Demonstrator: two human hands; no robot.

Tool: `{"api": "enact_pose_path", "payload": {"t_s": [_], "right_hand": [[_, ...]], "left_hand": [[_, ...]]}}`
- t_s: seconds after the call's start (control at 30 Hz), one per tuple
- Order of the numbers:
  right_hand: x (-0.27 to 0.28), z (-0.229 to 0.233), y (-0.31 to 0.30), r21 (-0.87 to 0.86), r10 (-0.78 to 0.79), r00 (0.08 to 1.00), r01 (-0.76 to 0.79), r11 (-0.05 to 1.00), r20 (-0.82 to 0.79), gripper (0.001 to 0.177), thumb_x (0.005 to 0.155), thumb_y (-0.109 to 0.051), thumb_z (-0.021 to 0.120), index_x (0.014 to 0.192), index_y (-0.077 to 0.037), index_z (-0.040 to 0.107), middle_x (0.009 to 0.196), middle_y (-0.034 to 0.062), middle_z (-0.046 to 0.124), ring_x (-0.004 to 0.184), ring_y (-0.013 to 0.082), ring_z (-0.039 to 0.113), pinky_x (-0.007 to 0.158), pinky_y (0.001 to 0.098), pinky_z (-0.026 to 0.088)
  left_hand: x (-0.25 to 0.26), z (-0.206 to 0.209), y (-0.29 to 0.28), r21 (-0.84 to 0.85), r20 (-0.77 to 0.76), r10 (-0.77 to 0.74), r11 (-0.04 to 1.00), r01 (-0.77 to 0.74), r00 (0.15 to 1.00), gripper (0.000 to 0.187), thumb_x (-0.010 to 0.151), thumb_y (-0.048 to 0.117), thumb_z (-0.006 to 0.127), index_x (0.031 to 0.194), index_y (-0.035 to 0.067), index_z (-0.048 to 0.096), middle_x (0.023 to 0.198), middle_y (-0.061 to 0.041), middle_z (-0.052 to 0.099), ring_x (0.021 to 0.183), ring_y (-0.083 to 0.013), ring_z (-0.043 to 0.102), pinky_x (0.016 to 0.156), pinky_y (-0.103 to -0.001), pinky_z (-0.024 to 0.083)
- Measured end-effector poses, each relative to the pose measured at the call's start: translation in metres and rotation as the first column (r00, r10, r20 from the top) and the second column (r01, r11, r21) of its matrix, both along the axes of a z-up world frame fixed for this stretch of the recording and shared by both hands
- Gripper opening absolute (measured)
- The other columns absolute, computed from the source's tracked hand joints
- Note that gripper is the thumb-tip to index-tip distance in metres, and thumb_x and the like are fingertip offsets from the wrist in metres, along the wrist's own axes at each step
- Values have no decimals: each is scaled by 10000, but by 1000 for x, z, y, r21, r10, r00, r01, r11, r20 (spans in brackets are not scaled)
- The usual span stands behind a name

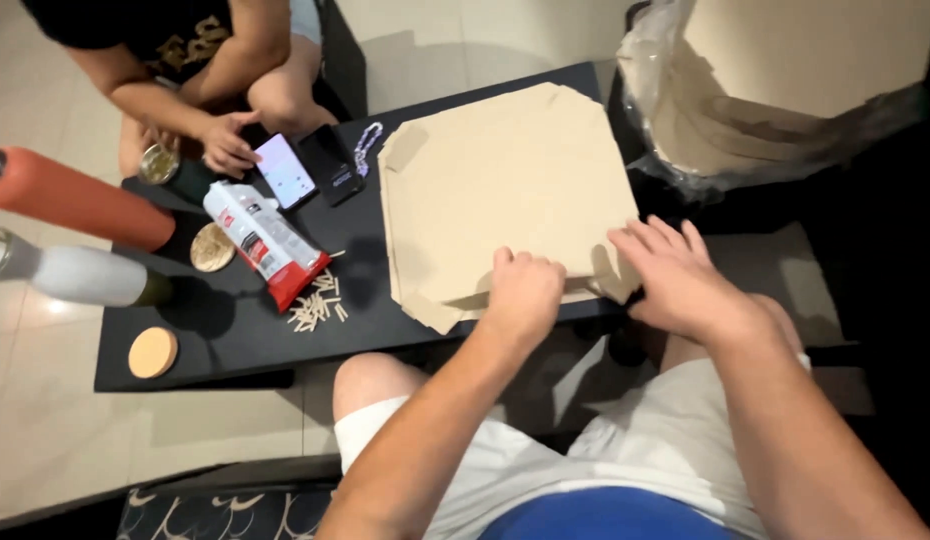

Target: The person folds the edges of flat cardboard pieces to form box shapes. They repeatedly fold flaps and tuck them into slots, then place the assembled boxes aside.

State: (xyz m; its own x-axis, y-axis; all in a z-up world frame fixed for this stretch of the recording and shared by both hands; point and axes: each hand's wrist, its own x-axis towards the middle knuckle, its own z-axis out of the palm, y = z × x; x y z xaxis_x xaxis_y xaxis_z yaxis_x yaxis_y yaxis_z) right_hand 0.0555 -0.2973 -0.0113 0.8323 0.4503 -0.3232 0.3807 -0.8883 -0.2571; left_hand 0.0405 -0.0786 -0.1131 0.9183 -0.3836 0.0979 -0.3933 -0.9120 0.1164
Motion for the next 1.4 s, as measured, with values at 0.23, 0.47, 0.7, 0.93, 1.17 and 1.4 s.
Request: {"api": "enact_pose_path", "payload": {"t_s": [0.23, 0.47, 0.7, 0.93, 1.17, 1.4], "right_hand": [[-25, -3, 26, 361, -178, 518, -278, 890, 837, 515, 784, -71, 669, 1281, -189, 733, 1266, 35, 707, 1272, 317, 624, 1216, 643, 281], [-66, -60, 80, 144, 145, 810, -272, 952, 568, 576, 605, -170, 662, 1174, -246, 715, 1211, -13, 675, 1196, 257, 628, 1101, 554, 423], [3, -51, 94, 249, -314, 949, 304, 919, 1, 410, 788, -512, 813, 1091, -236, 783, 966, 34, 799, 1066, 288, 734, 894, 478, 571], [-12, -11, 100, 49, -252, 967, 254, 966, -32, 696, 731, -442, 905, 1238, -57, 623, 1212, 216, 713, 1211, 426, 656, 998, 543, 506], [5, -38, 110, 94, -220, 975, 217, 972, 15, 892, 637, -537, 938, 1304, -61, 586, 1216, 181, 686, 1236, 406, 622, 1036, 554, 465], [-10, -88, 73, 780, -286, 957, 139, 611, 54, 75, 921, -210, 813, 918, -152, 765, 825, 38, 672, 870, 221, 669, 792, 332, 527]], "left_hand": [[-30, 109, 56, -22, 743, -211, 941, 338, 635, 181, 986, 115, 597, 806, 101, 605, 792, -76, 528, 849, -277, 579, 896, -462, 493], [-79, 17, 128, -89, 195, -62, 993, 81, 979, 266, 878, 166, 515, 1061, 161, 708, 1084, -26, 682, 1145, -259, 604, 1035, -469, 442], [-60, 69, 95, -203, -166, 314, 917, -344, 935, 540, 816, 586, 705, 896, 59, 792, 906, -112, 697, 1005, -321, 651, 986, -521, 472], [-44, 44, 90, -150, -324, 423, 860, -488, 846, 745, 671, 631, 856, 1126, 70, 674, 1148, -119, 625, 1195, -334, 553, 1053, -549, 381], [-35, 67, 74, -180, -371, 406, 851, -493, 835, 907, 585, 568, 933, 1241, 71, 552, 1221, -162, 586, 1243, -385, 532, 1051, -577, 377], [-47, 22, 53, -708, -489, 241, 451, -543, 838, 146, 950, 368, 726, 1012, 244, 774, 938, -16, 773, 991, -209, 745, 873, -366, 578]]}}
